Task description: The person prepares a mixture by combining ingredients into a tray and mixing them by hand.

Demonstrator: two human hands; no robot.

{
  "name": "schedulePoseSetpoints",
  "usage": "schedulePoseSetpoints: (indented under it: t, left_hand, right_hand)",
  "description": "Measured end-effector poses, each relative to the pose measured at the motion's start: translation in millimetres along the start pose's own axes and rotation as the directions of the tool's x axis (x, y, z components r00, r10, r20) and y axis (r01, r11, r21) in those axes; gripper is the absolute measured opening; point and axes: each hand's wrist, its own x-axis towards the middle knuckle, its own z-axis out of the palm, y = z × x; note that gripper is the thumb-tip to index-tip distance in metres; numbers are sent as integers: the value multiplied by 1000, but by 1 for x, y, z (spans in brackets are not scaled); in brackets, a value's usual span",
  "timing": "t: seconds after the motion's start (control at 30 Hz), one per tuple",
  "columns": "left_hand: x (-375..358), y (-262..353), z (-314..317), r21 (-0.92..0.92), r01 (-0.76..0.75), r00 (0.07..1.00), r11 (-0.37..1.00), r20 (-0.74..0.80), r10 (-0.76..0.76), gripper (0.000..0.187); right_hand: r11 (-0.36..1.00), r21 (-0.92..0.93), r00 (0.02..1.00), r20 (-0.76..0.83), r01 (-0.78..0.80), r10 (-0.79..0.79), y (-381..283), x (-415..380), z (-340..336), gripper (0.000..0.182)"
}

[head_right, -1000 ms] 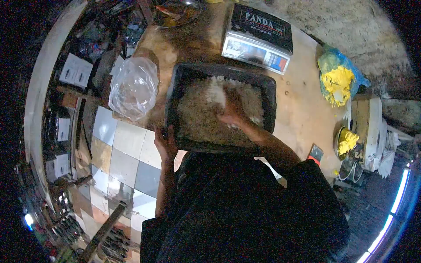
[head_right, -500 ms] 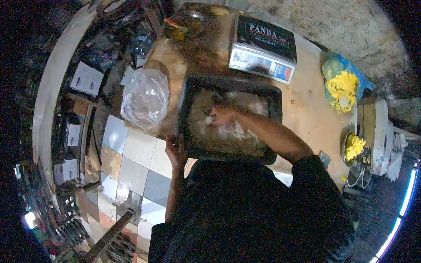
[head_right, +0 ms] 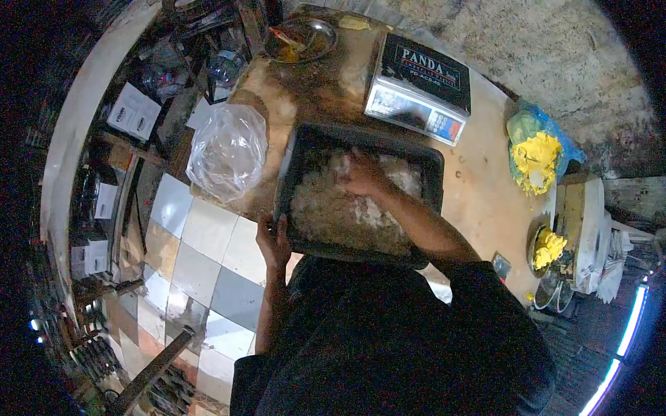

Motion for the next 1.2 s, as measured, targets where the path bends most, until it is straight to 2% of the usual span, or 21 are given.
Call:
schedulePoseSetpoints:
  t: [0.03,0.07,0.1,0.17,0.2,0.27,0.3,0.37,0.47,0.53,0.57,0.6,0.7,0.77,0.8,0.83,0.93,1.0,1.07,1.13,1.2]
  left_hand:
    - [1,-5,1,6,-46,999,999,-6,46,22]
    - [3,-9,1,13,-93,996,996,-11,93,22]
    - [3,-15,-1,64,-62,998,996,17,61,21]
    - [3,-10,-1,61,-71,997,996,15,70,21]
    - [2,-5,-2,62,-82,997,995,13,81,20]
    - [3,9,1,51,-120,992,991,-20,121,21]
    - [3,12,1,44,-164,985,986,-50,166,21]
    - [3,9,0,74,-141,989,987,-33,143,20]
    - [5,-7,-2,76,-69,997,995,24,67,21]
    - [3,-5,-1,52,-12,998,999,66,8,22]
    - [3,-3,0,25,-37,998,999,47,36,22]
    - [3,-1,1,-2,-61,998,998,23,61,22]
    - [4,-5,0,27,-74,997,997,3,74,22]
    - [5,-7,1,2,-41,999,999,0,41,22]
    - [4,-9,1,-20,-10,1000,1000,1,10,21]
    - [2,-13,0,-24,-3,1000,1000,-3,2,21]
    - [4,-18,2,-88,28,1000,996,-6,-29,21]
    - [3,-13,3,-83,-32,999,996,-17,30,21]
    - [4,-15,2,-121,-29,1000,992,-13,28,22]
    - [2,-9,3,-156,-22,1000,988,-14,20,22]
    - [3,4,-1,-138,67,997,988,37,-63,23]
  right_hand:
    - [993,-17,907,-409,-113,96,15,-9,17,58]
    - [993,-25,909,-406,-114,94,19,-21,11,58]
    - [993,98,988,-128,-71,83,18,-35,-1,60]
    - [972,225,987,158,-65,30,25,-53,-29,61]
    - [926,335,968,229,-172,97,32,-61,-43,65]
    - [859,429,939,309,-279,151,41,-66,-46,70]
    - [777,399,874,224,-486,432,41,-66,-42,70]
    - [631,394,720,130,-669,682,43,-66,-31,70]
    - [680,492,830,196,-543,522,44,-60,-21,75]
    - [483,809,910,146,-335,387,50,-63,-16,80]
    - [612,682,893,142,-401,426,59,-62,-21,81]
    - [614,681,894,141,-399,425,58,-55,-26,81]
    - [426,729,753,185,-536,631,43,-45,-15,74]
    - [793,606,982,-106,-60,155,33,-46,12,73]
    - [796,602,984,-97,-64,152,40,-50,9,73]
    - [626,766,989,90,-145,120,50,-53,-3,75]
    - [348,759,834,510,-551,208,78,-67,-47,80]
    - [765,230,799,180,-601,573,98,-74,-13,75]
    - [734,328,799,141,-594,584,88,-67,12,72]
    - [504,734,864,229,-455,448,57,-61,6,71]
    - [-12,951,939,306,-308,157,74,-54,44,68]
